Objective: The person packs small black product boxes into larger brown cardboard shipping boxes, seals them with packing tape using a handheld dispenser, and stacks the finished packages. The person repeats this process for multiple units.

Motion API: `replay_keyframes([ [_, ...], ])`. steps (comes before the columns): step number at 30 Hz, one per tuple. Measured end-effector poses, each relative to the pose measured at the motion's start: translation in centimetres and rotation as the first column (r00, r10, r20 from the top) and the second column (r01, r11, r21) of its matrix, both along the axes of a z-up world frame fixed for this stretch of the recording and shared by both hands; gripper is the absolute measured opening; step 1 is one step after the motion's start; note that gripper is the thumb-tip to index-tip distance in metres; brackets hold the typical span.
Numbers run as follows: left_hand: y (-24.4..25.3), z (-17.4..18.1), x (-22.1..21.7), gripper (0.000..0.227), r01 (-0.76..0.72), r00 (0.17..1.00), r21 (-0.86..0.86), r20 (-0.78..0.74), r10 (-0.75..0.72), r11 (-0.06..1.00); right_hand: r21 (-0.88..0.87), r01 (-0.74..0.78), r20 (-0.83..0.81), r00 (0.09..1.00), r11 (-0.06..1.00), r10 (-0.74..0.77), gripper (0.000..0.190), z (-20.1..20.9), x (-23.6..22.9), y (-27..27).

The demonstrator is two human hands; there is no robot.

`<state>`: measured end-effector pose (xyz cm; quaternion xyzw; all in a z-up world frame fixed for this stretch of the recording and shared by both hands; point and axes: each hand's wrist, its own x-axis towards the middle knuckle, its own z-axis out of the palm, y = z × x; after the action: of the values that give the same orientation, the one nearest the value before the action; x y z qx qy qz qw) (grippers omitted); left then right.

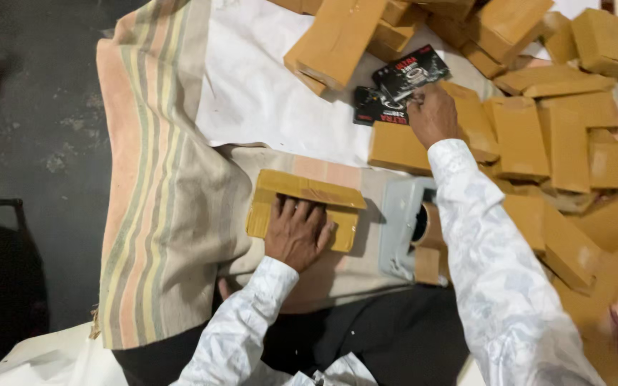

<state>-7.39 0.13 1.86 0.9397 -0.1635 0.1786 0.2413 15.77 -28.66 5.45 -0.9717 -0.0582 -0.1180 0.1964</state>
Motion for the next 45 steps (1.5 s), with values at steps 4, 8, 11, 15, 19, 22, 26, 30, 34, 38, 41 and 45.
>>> replay_keyframes([
  [4,0.1,-0.6,0.6,0.041,0.006,0.997,-0.023,-0.074,-0.008,1.0,-0.293,-0.136,-0.06,0.99,0.946,0.124,0.039,-5.3,4.8,-0.6],
  [8,-0.2,-0.7,0.4,0.041,0.011,0.989,0.003,-0.147,-0.01,1.0,-0.547,-0.128,0.059,0.98,0.827,0.191,0.067,-9.0,8.9,-1.5],
  [11,-0.1,-0.4,0.7,0.045,-0.001,0.994,-0.006,-0.107,0.001,1.0,-0.514,-0.111,-0.153,0.988,0.85,0.037,0.091,-10.5,12.0,-1.9],
  [15,0.0,-0.8,0.5,0.042,0.018,0.987,-0.011,-0.162,-0.019,1.0,-0.614,-0.181,-0.224,0.973,0.768,0.05,0.1,-12.9,13.7,-4.0],
  [19,0.0,-0.8,0.6,0.043,0.011,0.993,-0.013,-0.116,-0.013,1.0,-0.683,-0.264,-0.288,0.954,0.681,0.081,0.08,-14.2,14.5,-7.1],
  [22,0.0,-1.0,1.1,0.043,0.006,0.992,0.033,-0.124,-0.002,0.999,-0.707,-0.139,-0.134,0.989,0.693,0.061,0.05,-13.3,14.6,-9.4],
  [26,-0.3,-2.0,0.6,0.041,0.011,0.991,0.001,-0.133,-0.01,1.0,-0.868,0.003,0.03,0.998,0.496,0.048,0.017,-4.7,13.3,-13.9],
  [30,-0.3,-1.8,0.5,0.041,-0.005,0.995,0.002,-0.098,0.005,1.0,0.654,0.115,-0.008,0.989,0.748,-0.146,0.025,9.0,6.2,-12.4],
  [34,-0.2,-0.9,0.8,0.041,0.014,0.983,0.032,-0.181,-0.008,0.999,0.906,0.052,-0.043,0.999,0.42,-0.029,0.031,16.3,-7.3,-7.1],
  [38,0.3,0.7,0.7,0.055,0.004,0.984,-0.03,-0.178,-0.009,1.0,0.966,0.048,-0.091,0.983,0.252,0.159,0.035,15.2,-18.9,-1.3],
  [41,1.6,0.6,0.2,0.103,0.066,0.976,-0.424,-0.159,-0.147,0.903,0.977,0.206,-0.185,0.944,-0.05,0.273,0.052,10.8,-25.6,2.9],
  [45,3.1,-2.2,-0.1,0.091,-0.026,0.876,-0.937,-0.189,-0.444,0.348,0.904,0.425,-0.368,0.828,-0.046,0.423,0.044,5.0,-30.8,6.9],
])
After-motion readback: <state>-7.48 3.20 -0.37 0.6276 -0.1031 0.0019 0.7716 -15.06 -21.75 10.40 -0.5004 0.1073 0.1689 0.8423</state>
